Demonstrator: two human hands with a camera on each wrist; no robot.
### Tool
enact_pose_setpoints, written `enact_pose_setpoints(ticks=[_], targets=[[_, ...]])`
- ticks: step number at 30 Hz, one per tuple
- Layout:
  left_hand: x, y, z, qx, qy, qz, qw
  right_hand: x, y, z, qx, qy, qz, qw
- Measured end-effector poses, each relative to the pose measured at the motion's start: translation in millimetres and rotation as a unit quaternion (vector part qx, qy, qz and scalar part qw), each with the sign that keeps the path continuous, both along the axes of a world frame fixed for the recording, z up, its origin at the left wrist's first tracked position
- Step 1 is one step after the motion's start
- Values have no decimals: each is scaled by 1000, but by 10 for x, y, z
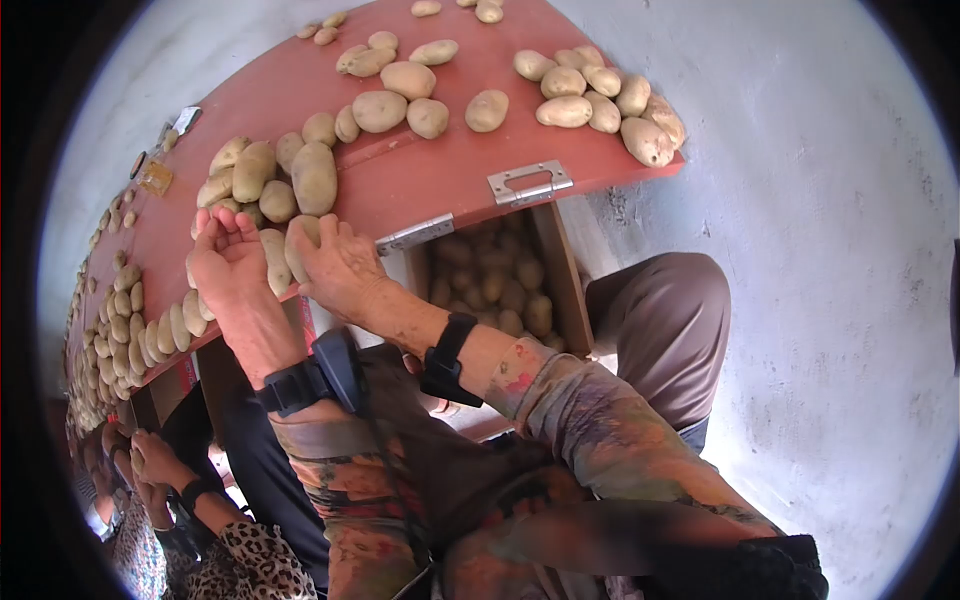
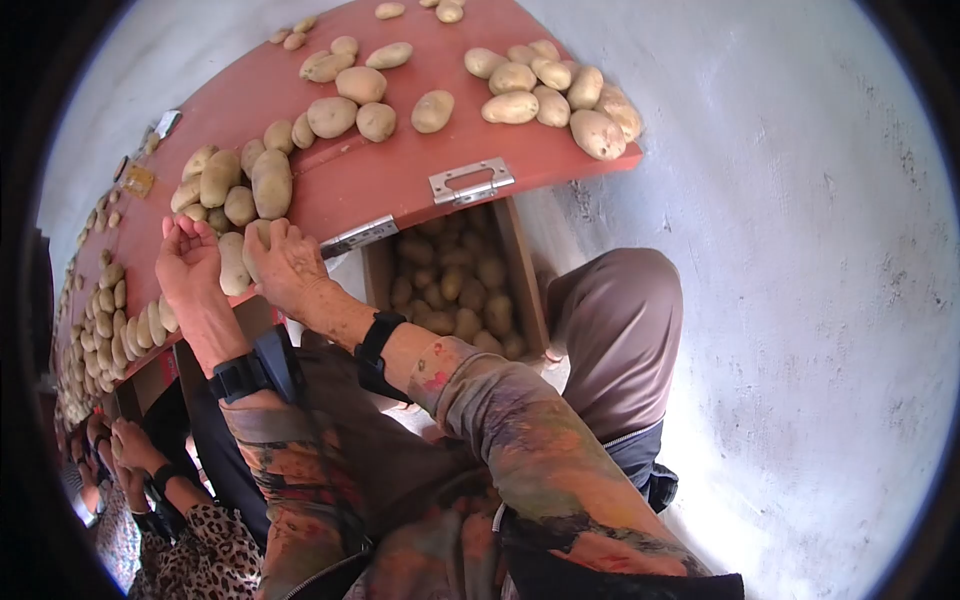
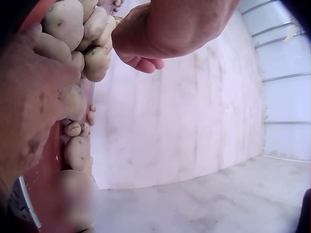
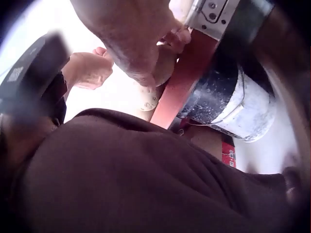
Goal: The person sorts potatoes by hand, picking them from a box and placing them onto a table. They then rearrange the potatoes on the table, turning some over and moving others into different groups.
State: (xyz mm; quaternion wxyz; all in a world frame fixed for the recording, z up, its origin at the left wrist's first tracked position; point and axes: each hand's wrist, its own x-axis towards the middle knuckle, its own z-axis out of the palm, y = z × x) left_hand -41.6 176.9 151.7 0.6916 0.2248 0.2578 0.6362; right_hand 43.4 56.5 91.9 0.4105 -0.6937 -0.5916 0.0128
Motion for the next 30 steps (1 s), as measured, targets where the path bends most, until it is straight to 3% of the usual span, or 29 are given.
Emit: enact_pose_setpoints(ticks=[4, 6, 11, 13, 15, 17, 18, 22, 24, 28, 30], targets=[[59, -16, 12, 12, 1, -8, 1000, 10, -49, -53, 31, -27, -2, 999], [135, -34, -3, 3, 19, -3, 1000, 3, -119, 10, -34, -23, 16, 999], [280, -212, 75, -6, 5, -8, 1000, 201, -569, 183, 27, -47, 82, 995], [309, -258, 67, -3, 8, -15, 1000, 386, -717, 371, -27, -59, 143, 988], [346, -305, 59, 8, 5, -22, 1000, 612, -808, 467, -17, -93, 143, 985], [429, -405, 82, -7, -1, -35, 999, 876, -912, 679, -112, -135, 150, 973], [468, -455, 99, -2, 14, -31, 999, 1008, -928, 742, -107, -146, 153, 971], [621, -592, 63, 2, 22, -37, 999, 1491, -955, 947, 4, -128, 60, 990], [709, -652, 17, 11, 34, -82, 996, 1813, -906, 915, 5, -103, 17, 994], [871, -770, 22, -11, 70, -106, 992, 2168, -896, 707, 53, -9, 14, 998], [968, -813, -2, -10, 84, -111, 990, 2239, -873, 545, 8, 8, -42, 999]])
